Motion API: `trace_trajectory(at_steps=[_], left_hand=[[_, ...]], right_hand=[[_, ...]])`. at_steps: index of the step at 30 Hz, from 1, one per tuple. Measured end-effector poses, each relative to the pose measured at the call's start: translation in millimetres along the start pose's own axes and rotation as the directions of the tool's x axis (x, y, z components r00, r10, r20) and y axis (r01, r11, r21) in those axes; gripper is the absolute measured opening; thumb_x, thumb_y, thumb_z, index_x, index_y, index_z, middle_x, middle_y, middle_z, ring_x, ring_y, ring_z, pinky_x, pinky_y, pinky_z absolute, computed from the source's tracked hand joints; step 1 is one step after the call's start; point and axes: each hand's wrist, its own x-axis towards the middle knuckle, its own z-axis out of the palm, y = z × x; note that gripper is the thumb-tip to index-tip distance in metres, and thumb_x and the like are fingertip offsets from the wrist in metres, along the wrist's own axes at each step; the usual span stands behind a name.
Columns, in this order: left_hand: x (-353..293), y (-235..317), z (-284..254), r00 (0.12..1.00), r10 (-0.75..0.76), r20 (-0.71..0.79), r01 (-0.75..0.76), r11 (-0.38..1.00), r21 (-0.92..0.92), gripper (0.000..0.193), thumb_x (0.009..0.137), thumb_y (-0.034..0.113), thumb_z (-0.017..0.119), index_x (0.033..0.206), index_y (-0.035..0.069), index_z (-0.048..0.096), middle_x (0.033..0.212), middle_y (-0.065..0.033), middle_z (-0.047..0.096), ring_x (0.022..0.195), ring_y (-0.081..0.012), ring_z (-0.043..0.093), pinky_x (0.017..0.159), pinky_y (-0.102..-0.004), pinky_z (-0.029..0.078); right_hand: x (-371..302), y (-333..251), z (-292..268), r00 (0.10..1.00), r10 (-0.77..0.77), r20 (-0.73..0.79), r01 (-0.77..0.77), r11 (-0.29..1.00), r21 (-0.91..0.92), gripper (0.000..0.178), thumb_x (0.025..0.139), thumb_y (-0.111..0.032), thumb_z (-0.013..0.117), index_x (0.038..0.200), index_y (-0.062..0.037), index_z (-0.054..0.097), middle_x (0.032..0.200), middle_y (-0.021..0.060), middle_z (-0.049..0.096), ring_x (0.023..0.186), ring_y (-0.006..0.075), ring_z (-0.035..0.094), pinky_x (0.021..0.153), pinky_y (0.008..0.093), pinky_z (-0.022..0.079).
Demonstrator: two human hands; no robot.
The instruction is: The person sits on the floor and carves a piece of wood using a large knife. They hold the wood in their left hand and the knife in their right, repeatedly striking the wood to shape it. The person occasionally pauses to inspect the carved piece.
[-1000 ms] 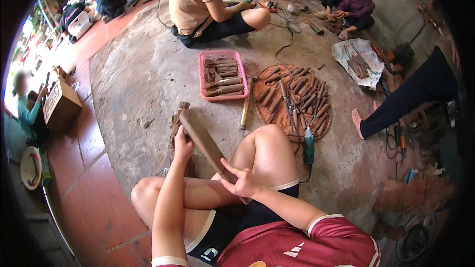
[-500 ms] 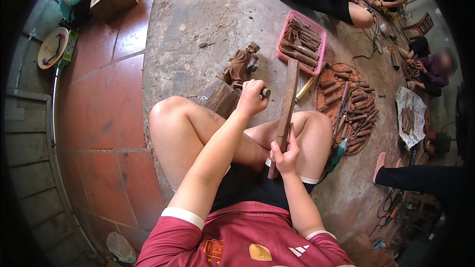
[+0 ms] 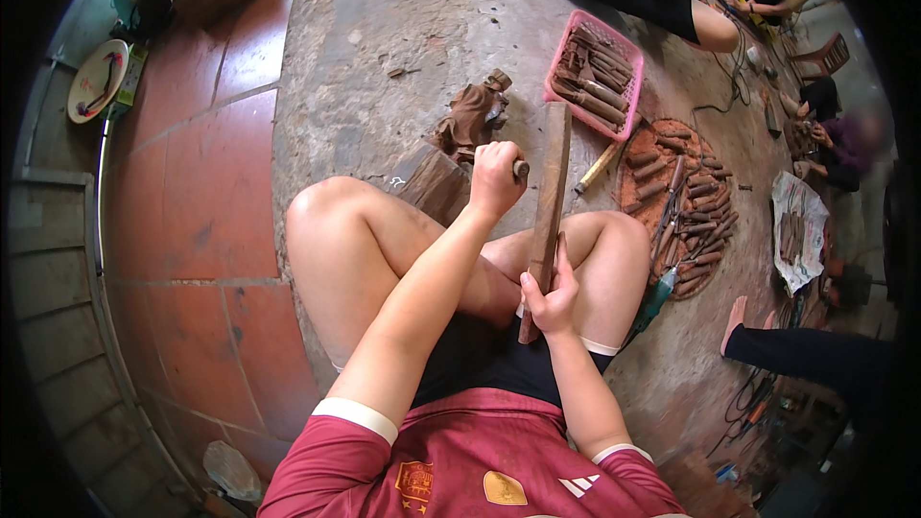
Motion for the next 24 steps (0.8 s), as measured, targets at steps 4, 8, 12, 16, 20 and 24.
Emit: trace_trajectory(at_steps=[4, 8, 12, 16, 20, 24], left_hand=[[0, 2, 1, 1.0, -0.01, 0.004, 0.01, 1.0, 0.016, 0.021, 0.065, 0.001, 0.067, 0.078, 0.007, 0.051, 0.074, -0.0102, 0.056, 0.076, -0.032, 0.057, 0.072, -0.0416, 0.042], [-2, 1, 2, 1.0, -0.013, 0.02, 0.012, 0.999, 0.032, 0.022, 0.064, 0.001, 0.067, 0.077, 0.007, 0.051, 0.074, -0.0102, 0.055, 0.076, -0.0318, 0.057, 0.073, -0.041, 0.042], [-1, 2, 2, 1.0, -0.02, 0.013, 0.019, 1.0, 0.024, 0.022, 0.064, 0.003, 0.068, 0.078, 0.007, 0.051, 0.074, -0.0101, 0.055, 0.076, -0.0314, 0.057, 0.073, -0.0406, 0.042], [0, 6, 2, 0.997, -0.067, -0.024, 0.068, 0.997, 0.039, 0.021, 0.066, 0.006, 0.069, 0.078, 0.007, 0.052, 0.075, -0.01, 0.055, 0.078, -0.031, 0.057, 0.073, -0.0405, 0.042], [1, 7, 2, 0.997, -0.059, -0.051, 0.06, 0.998, 0.027, 0.021, 0.068, 0.01, 0.071, 0.079, 0.006, 0.052, 0.077, -0.0103, 0.056, 0.079, -0.0314, 0.057, 0.074, -0.0407, 0.041], [4, 11, 3, 0.996, -0.031, -0.082, 0.029, 0.999, -0.022, 0.021, 0.065, 0.007, 0.068, 0.08, 0.006, 0.052, 0.076, -0.0113, 0.055, 0.081, -0.0314, 0.057, 0.076, -0.0401, 0.041]], right_hand=[[2, 16, -7, 0.99, -0.129, 0.062, 0.136, 0.983, -0.127, 0.083, 0.085, -0.003, 0.062, 0.152, 0.0044, 0.013, 0.087, 0.0061, 0.054, 0.068, 0.0117, 0.051, 0.06, 0.0251, 0.045], [1, 19, -7, 0.986, -0.149, 0.076, 0.157, 0.981, -0.115, 0.083, 0.086, -0.002, 0.061, 0.153, 0.002, 0.012, 0.076, 0.0022, 0.056, 0.055, 0.0087, 0.052, 0.05, 0.0234, 0.046], [1, 16, -8, 0.987, -0.132, 0.087, 0.142, 0.983, -0.116, 0.082, 0.086, -0.002, 0.061, 0.153, 0.0022, 0.013, 0.078, 0.0022, 0.056, 0.055, 0.0086, 0.052, 0.05, 0.0232, 0.046], [-8, -7, -2, 0.998, 0.009, 0.056, -0.005, 0.998, -0.056, 0.08, 0.082, -0.004, 0.065, 0.148, 0.012, 0.021, 0.132, 0.0189, 0.046, 0.118, 0.0213, 0.047, 0.098, 0.031, 0.039], [-11, -14, 0, 0.997, 0.052, 0.057, -0.05, 0.998, -0.036, 0.08, 0.082, -0.004, 0.066, 0.147, 0.0138, 0.022, 0.141, 0.021, 0.045, 0.128, 0.0226, 0.047, 0.106, 0.0316, 0.038], [-10, -17, 0, 0.998, 0.05, 0.048, -0.048, 0.998, -0.036, 0.08, 0.082, -0.004, 0.067, 0.147, 0.0137, 0.022, 0.137, 0.0184, 0.048, 0.122, 0.0196, 0.051, 0.102, 0.0297, 0.042]])
